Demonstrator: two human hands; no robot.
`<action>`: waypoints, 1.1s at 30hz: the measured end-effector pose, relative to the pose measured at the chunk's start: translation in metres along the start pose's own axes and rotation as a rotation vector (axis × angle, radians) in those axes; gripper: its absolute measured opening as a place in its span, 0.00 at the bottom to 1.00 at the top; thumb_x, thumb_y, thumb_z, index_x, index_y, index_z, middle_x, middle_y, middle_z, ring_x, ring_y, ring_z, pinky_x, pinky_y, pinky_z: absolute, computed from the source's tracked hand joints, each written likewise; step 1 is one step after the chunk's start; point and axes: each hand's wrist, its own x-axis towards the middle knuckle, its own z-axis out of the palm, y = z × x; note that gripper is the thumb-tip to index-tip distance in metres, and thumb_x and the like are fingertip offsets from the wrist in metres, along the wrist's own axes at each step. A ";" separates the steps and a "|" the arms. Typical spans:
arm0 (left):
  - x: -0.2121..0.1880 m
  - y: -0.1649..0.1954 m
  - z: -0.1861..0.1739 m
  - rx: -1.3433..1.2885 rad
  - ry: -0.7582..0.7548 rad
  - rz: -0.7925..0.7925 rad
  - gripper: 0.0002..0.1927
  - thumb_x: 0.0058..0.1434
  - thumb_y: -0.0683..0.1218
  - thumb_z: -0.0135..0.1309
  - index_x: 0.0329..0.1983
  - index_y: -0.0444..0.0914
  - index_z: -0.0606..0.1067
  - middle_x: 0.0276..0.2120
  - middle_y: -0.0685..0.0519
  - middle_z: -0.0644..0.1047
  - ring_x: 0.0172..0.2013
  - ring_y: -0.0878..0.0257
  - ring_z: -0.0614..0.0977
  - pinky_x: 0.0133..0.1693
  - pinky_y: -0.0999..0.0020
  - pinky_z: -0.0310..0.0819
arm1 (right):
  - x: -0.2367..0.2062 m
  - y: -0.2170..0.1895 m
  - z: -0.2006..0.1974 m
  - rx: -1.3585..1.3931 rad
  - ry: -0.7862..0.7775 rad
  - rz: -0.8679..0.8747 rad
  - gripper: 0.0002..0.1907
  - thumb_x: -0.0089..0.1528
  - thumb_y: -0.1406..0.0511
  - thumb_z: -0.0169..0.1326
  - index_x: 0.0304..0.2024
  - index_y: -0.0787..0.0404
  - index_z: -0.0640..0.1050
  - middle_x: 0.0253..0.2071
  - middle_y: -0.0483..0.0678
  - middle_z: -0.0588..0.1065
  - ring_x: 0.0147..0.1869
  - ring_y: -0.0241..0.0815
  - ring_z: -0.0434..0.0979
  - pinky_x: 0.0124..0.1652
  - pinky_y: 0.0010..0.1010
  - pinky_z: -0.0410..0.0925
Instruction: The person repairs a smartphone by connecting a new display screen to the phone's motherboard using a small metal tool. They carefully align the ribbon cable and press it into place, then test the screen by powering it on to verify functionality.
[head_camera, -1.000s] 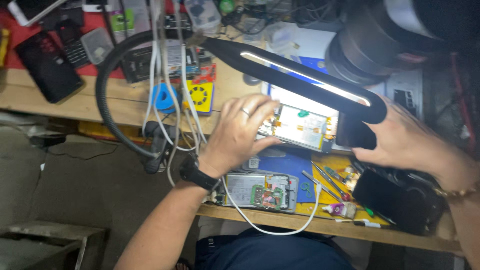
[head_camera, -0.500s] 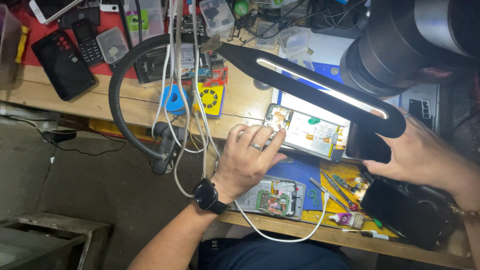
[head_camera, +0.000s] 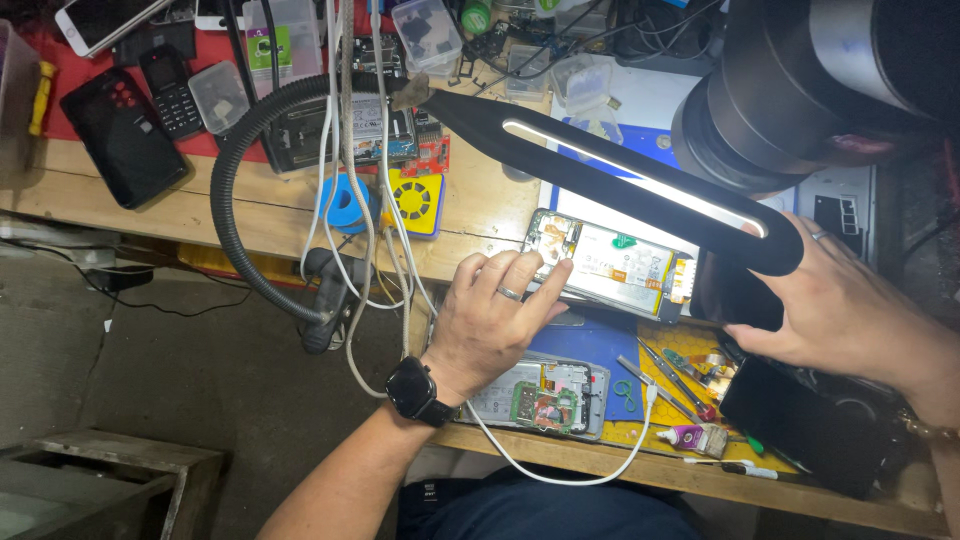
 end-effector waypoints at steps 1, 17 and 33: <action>0.000 0.000 0.000 -0.005 0.003 0.002 0.23 0.65 0.54 0.61 0.61 0.41 0.77 0.50 0.53 0.73 0.53 0.57 0.73 0.56 0.57 0.66 | 0.000 -0.001 -0.001 0.029 0.000 0.002 0.52 0.43 0.50 0.67 0.65 0.66 0.68 0.69 0.62 0.61 0.73 0.59 0.60 0.69 0.47 0.57; 0.003 0.001 0.001 -0.176 0.020 -0.122 0.20 0.62 0.51 0.64 0.57 0.44 0.78 0.60 0.48 0.72 0.59 0.52 0.72 0.58 0.55 0.66 | -0.008 -0.035 -0.029 0.050 0.156 -0.003 0.50 0.43 0.50 0.70 0.62 0.66 0.71 0.61 0.62 0.66 0.62 0.58 0.68 0.62 0.45 0.64; 0.007 -0.004 0.007 -0.233 0.028 -0.092 0.20 0.62 0.48 0.65 0.57 0.40 0.78 0.59 0.45 0.74 0.59 0.52 0.74 0.59 0.55 0.69 | 0.052 -0.137 -0.008 0.203 0.636 -0.176 0.16 0.51 0.72 0.63 0.42 0.60 0.81 0.41 0.45 0.77 0.45 0.46 0.79 0.41 0.36 0.68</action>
